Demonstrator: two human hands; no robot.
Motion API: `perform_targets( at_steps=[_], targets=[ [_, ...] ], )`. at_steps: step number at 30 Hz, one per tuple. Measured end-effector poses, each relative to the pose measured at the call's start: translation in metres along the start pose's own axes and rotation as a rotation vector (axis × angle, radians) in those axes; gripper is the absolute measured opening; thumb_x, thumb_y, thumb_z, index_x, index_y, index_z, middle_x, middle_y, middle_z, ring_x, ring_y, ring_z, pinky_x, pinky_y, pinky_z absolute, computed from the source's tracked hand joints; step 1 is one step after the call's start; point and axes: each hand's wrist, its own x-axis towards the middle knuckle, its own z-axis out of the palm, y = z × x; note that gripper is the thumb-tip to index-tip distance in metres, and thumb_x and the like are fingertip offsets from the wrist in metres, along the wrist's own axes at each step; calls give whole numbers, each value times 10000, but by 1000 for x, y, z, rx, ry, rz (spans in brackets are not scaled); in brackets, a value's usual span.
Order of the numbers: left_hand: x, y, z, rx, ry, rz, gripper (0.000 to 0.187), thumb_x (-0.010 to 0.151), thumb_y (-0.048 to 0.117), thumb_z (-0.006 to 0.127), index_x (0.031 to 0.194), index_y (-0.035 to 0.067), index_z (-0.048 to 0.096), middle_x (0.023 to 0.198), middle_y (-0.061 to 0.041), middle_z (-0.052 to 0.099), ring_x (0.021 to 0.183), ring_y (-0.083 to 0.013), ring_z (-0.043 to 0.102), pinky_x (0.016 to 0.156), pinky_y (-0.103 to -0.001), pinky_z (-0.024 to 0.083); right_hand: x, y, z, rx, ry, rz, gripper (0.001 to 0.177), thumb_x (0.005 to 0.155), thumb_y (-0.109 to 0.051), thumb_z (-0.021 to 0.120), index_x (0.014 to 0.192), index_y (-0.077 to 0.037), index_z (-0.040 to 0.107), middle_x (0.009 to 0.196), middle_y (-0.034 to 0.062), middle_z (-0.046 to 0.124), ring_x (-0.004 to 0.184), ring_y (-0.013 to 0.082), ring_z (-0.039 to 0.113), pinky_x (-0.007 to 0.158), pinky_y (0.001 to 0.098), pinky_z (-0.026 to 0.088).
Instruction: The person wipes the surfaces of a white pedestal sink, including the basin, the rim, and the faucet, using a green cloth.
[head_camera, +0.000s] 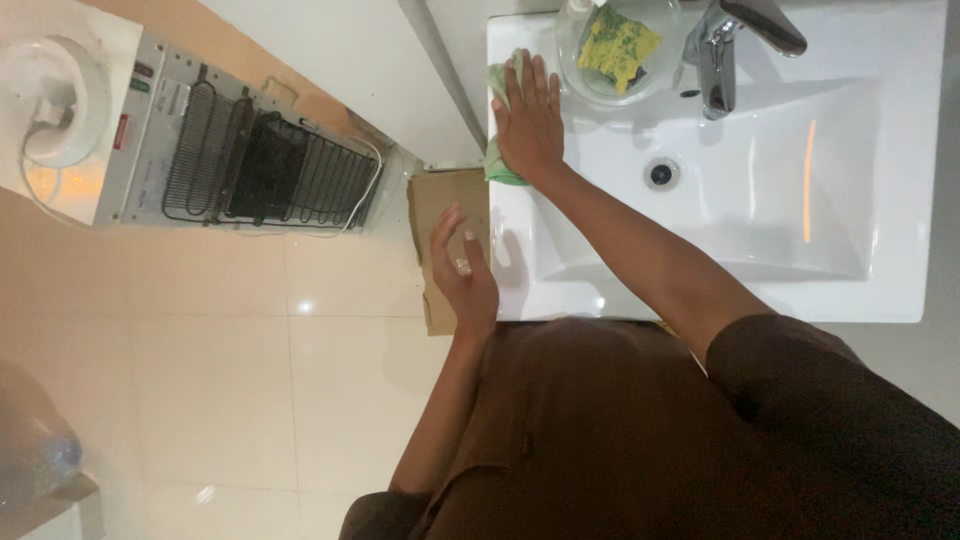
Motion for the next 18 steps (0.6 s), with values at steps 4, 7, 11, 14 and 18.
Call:
perform_targets(
  at_steps=[4,7,11,14,18],
  targets=[
    [-12,3,3,14,-4,4,248,1063,5,523,1306,-6,574,1413,-163,611,1369,-305,564,1189,-409,422,-32,-1,-9,-29,-7,-76,595,1140,-354,360,1616,1,313,1703,208,192,1589,365,153,1291,540,107],
    [-24,7,6,3,4,-1,237,1066,17,532,1298,-7,576,1406,-166,618,1358,-308,575,1183,-413,430,-60,-7,-17,4,-18,-149,608,1127,-348,383,1616,7,314,1695,212,200,1584,374,163,1279,542,117],
    [-42,13,14,-53,-6,-48,234,1081,54,528,1304,-6,571,1400,-163,621,1346,-298,584,1164,-412,457,-98,-15,-33,-13,-121,-241,605,1110,-318,421,1612,-6,289,1696,207,204,1579,370,161,1273,541,126],
    [-52,14,19,-7,-41,8,241,1086,71,520,1308,-5,572,1420,-169,617,1386,-301,566,1192,-416,436,-125,-23,-51,-26,-221,-289,650,1077,-321,445,1621,-30,238,1703,193,170,1585,354,129,1277,530,115],
    [-65,17,29,-31,-51,11,243,1097,93,529,1319,1,570,1422,-166,603,1387,-300,564,1189,-422,443,-160,-26,-72,-236,-485,-343,847,945,-341,520,1639,-50,132,1720,164,71,1587,329,47,1273,487,79]
  ],
)
